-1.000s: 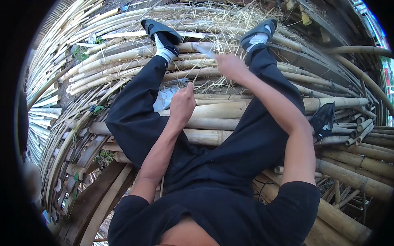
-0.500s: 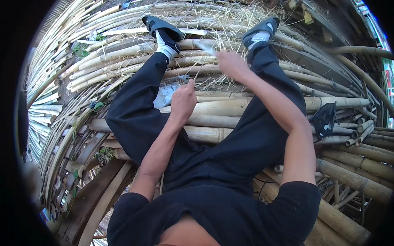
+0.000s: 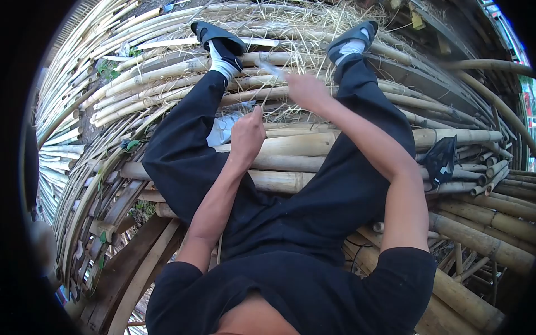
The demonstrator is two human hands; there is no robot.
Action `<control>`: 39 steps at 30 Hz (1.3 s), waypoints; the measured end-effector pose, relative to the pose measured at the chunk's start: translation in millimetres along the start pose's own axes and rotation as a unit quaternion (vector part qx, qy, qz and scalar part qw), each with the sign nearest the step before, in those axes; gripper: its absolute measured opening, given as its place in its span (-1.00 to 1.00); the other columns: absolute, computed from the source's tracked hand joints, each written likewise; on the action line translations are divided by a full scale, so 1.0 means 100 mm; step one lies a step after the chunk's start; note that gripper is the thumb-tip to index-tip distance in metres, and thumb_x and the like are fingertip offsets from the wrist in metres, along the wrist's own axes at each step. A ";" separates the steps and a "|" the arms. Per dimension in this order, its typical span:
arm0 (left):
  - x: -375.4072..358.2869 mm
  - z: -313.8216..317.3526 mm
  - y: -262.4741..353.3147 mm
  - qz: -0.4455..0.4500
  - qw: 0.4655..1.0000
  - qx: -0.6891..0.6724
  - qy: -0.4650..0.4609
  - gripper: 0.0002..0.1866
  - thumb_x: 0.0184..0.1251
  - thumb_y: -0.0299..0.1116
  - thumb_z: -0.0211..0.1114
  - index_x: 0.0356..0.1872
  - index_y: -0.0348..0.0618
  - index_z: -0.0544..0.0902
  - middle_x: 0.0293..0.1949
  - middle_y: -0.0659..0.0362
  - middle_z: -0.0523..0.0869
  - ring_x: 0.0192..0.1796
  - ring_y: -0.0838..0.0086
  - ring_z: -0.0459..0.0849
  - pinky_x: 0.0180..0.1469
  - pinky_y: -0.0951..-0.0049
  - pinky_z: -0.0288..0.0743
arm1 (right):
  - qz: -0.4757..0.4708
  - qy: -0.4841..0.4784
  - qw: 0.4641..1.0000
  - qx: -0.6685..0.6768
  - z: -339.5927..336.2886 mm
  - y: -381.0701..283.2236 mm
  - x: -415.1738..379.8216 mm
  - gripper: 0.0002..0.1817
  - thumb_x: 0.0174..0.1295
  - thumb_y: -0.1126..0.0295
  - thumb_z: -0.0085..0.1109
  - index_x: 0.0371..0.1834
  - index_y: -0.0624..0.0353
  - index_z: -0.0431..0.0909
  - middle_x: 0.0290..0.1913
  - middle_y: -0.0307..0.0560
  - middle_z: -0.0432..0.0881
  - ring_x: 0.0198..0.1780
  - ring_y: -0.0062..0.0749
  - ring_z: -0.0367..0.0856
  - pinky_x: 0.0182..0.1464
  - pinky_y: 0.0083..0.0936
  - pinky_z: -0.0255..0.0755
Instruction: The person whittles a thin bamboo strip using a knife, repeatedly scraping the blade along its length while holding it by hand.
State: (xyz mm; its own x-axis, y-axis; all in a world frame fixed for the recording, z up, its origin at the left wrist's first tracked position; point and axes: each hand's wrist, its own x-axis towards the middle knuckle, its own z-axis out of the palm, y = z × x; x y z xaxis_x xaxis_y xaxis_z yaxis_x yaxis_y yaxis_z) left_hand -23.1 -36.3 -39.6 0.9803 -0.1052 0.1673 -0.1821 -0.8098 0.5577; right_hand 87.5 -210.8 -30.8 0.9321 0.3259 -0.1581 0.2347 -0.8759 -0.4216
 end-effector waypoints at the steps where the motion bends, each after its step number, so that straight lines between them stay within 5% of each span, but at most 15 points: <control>1: 0.00 0.00 -0.01 -0.006 1.000 0.008 -0.012 -0.93 0.15 -0.57 0.06 -0.33 -0.28 0.40 -0.53 -0.10 0.61 -0.46 -0.03 0.64 -0.44 0.07 0.52 | -0.074 0.000 0.997 0.022 0.11 -0.02 -0.10 -0.59 0.41 0.23 -0.25 -0.35 0.31 0.54 -0.39 0.31 0.59 -0.26 0.24 0.58 -0.18 0.03 0.43; 2: -0.01 0.00 -0.02 -0.013 0.999 0.016 -0.024 -0.93 0.15 -0.57 0.06 -0.33 -0.28 0.40 -0.53 -0.10 0.61 -0.45 -0.03 0.64 -0.44 0.07 0.51 | -0.149 -0.002 0.988 0.045 0.21 -0.04 -0.18 -0.57 0.41 0.22 -0.26 -0.36 0.32 0.53 -0.39 0.30 0.59 -0.29 0.23 0.58 -0.21 0.01 0.45; 6: -0.02 -0.03 -0.04 -0.015 1.000 0.001 -0.004 -0.93 0.15 -0.57 0.06 -0.34 -0.28 0.40 -0.54 -0.10 0.60 -0.45 -0.04 0.64 -0.43 0.05 0.51 | -0.103 0.023 0.994 0.040 0.00 -0.14 -0.08 -0.56 0.42 0.20 -0.26 -0.37 0.33 0.53 -0.40 0.29 0.59 -0.30 0.25 0.57 -0.23 0.03 0.44; 7: -0.01 -0.03 -0.03 -0.015 1.000 0.000 -0.002 -0.94 0.16 -0.57 0.06 -0.34 -0.28 0.40 -0.54 -0.11 0.60 -0.45 -0.05 0.64 -0.43 0.04 0.50 | -0.029 -0.006 1.000 0.007 -0.06 -0.16 -0.04 -0.58 0.42 0.21 -0.24 -0.36 0.29 0.54 -0.41 0.28 0.59 -0.31 0.24 0.57 -0.22 0.06 0.43; 10: 0.01 -0.01 -0.04 -0.019 1.000 -0.002 -0.004 -0.96 0.17 -0.56 0.05 -0.36 -0.29 0.41 -0.54 -0.11 0.60 -0.45 -0.06 0.63 -0.43 0.03 0.50 | -0.105 -0.023 0.993 0.042 0.13 -0.21 -0.28 -0.58 0.43 0.17 -0.25 -0.36 0.25 0.52 -0.43 0.27 0.59 -0.32 0.23 0.58 -0.23 0.05 0.44; 11: -0.01 0.00 -0.06 -0.024 1.000 -0.004 -0.013 -0.97 0.18 -0.56 0.05 -0.37 -0.29 0.41 -0.54 -0.11 0.60 -0.45 -0.06 0.63 -0.43 0.02 0.49 | -0.039 -0.066 0.996 0.040 0.14 -0.27 -0.34 -0.59 0.44 0.17 -0.25 -0.34 0.28 0.48 -0.41 0.29 0.55 -0.27 0.23 0.52 -0.20 0.02 0.36; 18: 0.02 -0.03 -0.05 -0.038 0.999 -0.011 0.008 -0.97 0.18 -0.55 0.05 -0.38 -0.29 0.44 -0.53 -0.12 0.62 -0.43 -0.02 0.65 -0.41 0.03 0.51 | -0.092 -0.049 0.992 0.074 0.07 -0.34 -0.29 -0.51 0.41 0.05 -0.23 -0.26 0.28 0.54 -0.41 0.24 0.60 -0.27 0.21 0.57 -0.17 0.00 0.41; 24: 0.01 0.00 -0.04 -0.037 0.998 -0.029 0.034 -0.88 0.32 -0.46 0.06 -0.39 -0.29 0.48 -0.58 -0.13 0.58 -0.47 -0.04 0.60 -0.43 0.01 0.41 | -0.036 -0.059 0.997 0.047 -0.13 -0.55 -0.35 -0.40 0.34 -0.10 -0.15 -0.41 0.29 0.57 -0.47 0.21 0.60 -0.30 0.17 0.58 -0.21 -0.04 0.41; 26: 0.01 -0.04 0.00 -0.015 1.000 0.004 0.014 -0.96 0.18 -0.54 0.04 -0.38 -0.27 0.46 -0.53 -0.09 0.63 -0.46 -0.01 0.66 -0.42 0.06 0.53 | -0.024 -0.020 0.999 0.035 -0.14 -0.58 -0.35 -0.36 0.35 -0.10 -0.15 -0.50 0.34 0.55 -0.49 0.28 0.57 -0.35 0.20 0.58 -0.23 0.00 0.41; 32: -0.02 0.00 0.02 -0.014 1.000 0.020 -0.011 -0.96 0.17 -0.54 0.05 -0.38 -0.27 0.46 -0.54 -0.08 0.63 -0.48 0.01 0.66 -0.42 0.08 0.53 | -0.064 0.018 0.998 0.000 0.11 -0.50 -0.31 -0.34 0.36 -0.08 -0.14 -0.60 0.36 0.53 -0.57 0.31 0.55 -0.41 0.21 0.59 -0.28 0.02 0.43; 39: -0.02 0.00 0.02 -0.011 1.000 0.001 -0.006 -0.95 0.17 -0.54 0.06 -0.37 -0.27 0.47 -0.55 -0.07 0.62 -0.48 0.02 0.65 -0.43 0.08 0.52 | -0.033 -0.039 0.998 0.032 0.16 -0.51 -0.35 -0.36 0.39 -0.02 -0.17 -0.62 0.36 0.51 -0.59 0.30 0.52 -0.45 0.23 0.55 -0.30 0.02 0.41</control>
State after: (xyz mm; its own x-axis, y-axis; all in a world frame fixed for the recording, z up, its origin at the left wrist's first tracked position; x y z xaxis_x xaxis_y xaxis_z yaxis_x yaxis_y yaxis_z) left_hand -25.9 -37.7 -38.5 0.9847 -0.0944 0.1464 -0.1611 -0.8127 0.5599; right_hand 38.2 -171.5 -18.2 0.8898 0.4118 -0.1966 0.2747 -0.8275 -0.4897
